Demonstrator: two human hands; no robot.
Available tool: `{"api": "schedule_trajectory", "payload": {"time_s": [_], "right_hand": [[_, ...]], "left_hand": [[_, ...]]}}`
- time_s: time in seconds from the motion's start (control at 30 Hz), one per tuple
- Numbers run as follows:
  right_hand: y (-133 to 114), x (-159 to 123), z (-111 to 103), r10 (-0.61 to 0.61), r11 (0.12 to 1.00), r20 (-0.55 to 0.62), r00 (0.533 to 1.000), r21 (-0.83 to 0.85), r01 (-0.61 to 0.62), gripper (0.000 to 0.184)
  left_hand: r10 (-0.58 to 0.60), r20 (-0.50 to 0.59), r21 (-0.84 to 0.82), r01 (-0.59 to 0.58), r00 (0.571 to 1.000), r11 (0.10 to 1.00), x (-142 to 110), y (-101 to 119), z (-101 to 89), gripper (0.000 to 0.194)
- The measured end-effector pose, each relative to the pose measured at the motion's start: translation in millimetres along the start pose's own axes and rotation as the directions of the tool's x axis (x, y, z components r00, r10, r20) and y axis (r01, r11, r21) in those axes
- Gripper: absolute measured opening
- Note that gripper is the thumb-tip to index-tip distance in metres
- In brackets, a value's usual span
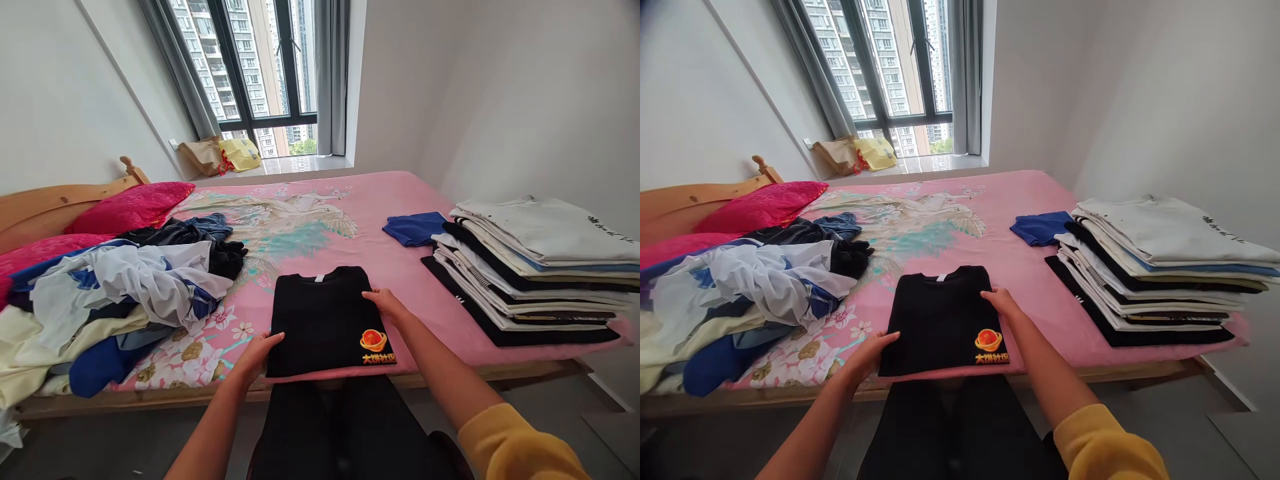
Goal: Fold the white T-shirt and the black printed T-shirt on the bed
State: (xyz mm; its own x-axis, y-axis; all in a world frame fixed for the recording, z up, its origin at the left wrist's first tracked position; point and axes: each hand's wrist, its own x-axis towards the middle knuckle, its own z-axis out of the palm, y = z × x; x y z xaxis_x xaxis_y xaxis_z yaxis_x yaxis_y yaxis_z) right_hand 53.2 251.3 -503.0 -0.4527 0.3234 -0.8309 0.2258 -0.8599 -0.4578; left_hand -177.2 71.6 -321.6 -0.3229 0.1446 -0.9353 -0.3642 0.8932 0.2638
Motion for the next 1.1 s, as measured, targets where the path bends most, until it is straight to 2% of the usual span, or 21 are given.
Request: {"api": "schedule_trajectory", "payload": {"time_s": [0.1, 0.2, 0.3, 0.37, 0.43, 0.5, 0.57, 0.63, 0.67, 0.73, 0.8, 0.9, 0.97, 1.0, 1.03, 1.1], "right_hand": [[-11, 19, 9, 0.065, 0.992, 0.017, 0.998, 0.105, -0.066, 0.019], [-17, 27, 14, 0.114, 0.976, 0.035, 0.993, 0.181, -0.118, 0.021], [-24, 16, 12, 0.097, 0.959, 0.043, 0.994, 0.265, -0.105, 0.024], [-31, -6, 9, 0.03, 0.939, -0.006, 1.0, 0.344, -0.026, 0.031], [-36, -38, 8, -0.052, 0.894, -0.111, 0.992, 0.438, 0.096, 0.042], [-36, -73, 11, -0.092, 0.842, -0.208, 0.974, 0.505, 0.188, 0.052], [-24, -106, 17, -0.066, 0.827, -0.221, 0.973, 0.534, 0.178, 0.057], [-1, -130, 21, 0.024, 0.831, -0.167, 0.986, 0.552, 0.074, 0.056], [13, -139, 20, 0.082, 0.83, -0.136, 0.987, 0.558, 0.007, 0.054], [42, -149, 13, 0.171, 0.826, -0.093, 0.981, 0.556, -0.091, 0.048], [63, -153, 0, 0.207, 0.848, -0.097, 0.974, 0.515, -0.129, 0.044], [72, -148, -22, 0.143, 0.947, -0.223, 0.964, 0.313, -0.068, 0.051], [67, -136, -34, 0.044, 0.993, -0.315, 0.948, 0.118, -0.006, 0.055], [64, -128, -38, 0.002, 1.0, -0.334, 0.943, 0.028, 0.008, 0.055], [61, -120, -40, -0.025, 0.998, -0.337, 0.941, -0.055, 0.007, 0.055], [55, -104, -43, -0.073, 0.976, -0.331, 0.941, -0.216, 0.0, 0.052]], "left_hand": [[-0.069, -0.002, -0.166, 0.067, 0.998, 0.984, 10, 5, 2.5, 0.032], [-0.021, -0.04, -0.145, 0.015, 0.999, 0.989, 26, 14, 1.8, 0.03], [0.043, -0.023, -0.076, -0.045, 0.999, 0.996, 41, 42, -3.6, 0.038], [0.065, 0.01, -0.048, -0.065, 0.998, 0.997, 50, 74, -8.2, 0.043], [0.098, 0.059, 0.027, -0.1, 0.993, 0.995, 59, 114, -10.8, 0.047], [0.176, 0.081, 0.232, -0.19, 0.981, 0.954, 72, 156, -9.4, 0.051], [0.326, -0.033, 0.491, -0.269, 0.945, 0.829, 88, 186, -3.6, 0.054], [0.463, -0.136, 0.658, -0.269, 0.876, 0.703, 101, 196, 5.7, 0.058], [0.518, -0.16, 0.726, -0.256, 0.84, 0.639, 106, 191, 11.1, 0.061], [0.603, -0.15, 0.846, -0.214, 0.783, 0.488, 109, 162, 21.7, 0.065], [0.688, -0.077, 0.948, -0.16, 0.722, 0.274, 101, 114, 31.0, 0.063], [0.72, 0.093, 0.977, -0.202, 0.688, 0.067, 77, 35, 41.2, 0.062], [0.697, 0.165, 0.97, -0.242, 0.698, 0.012, 61, -3, 46.3, 0.058], [0.686, 0.172, 0.969, -0.245, 0.707, 0.009, 55, -15, 48.7, 0.057], [0.678, 0.163, 0.972, -0.236, 0.716, 0.015, 50, -21, 51.2, 0.057], [0.674, 0.125, 0.979, -0.2, 0.728, 0.035, 45, -21, 57.8, 0.056]]}}
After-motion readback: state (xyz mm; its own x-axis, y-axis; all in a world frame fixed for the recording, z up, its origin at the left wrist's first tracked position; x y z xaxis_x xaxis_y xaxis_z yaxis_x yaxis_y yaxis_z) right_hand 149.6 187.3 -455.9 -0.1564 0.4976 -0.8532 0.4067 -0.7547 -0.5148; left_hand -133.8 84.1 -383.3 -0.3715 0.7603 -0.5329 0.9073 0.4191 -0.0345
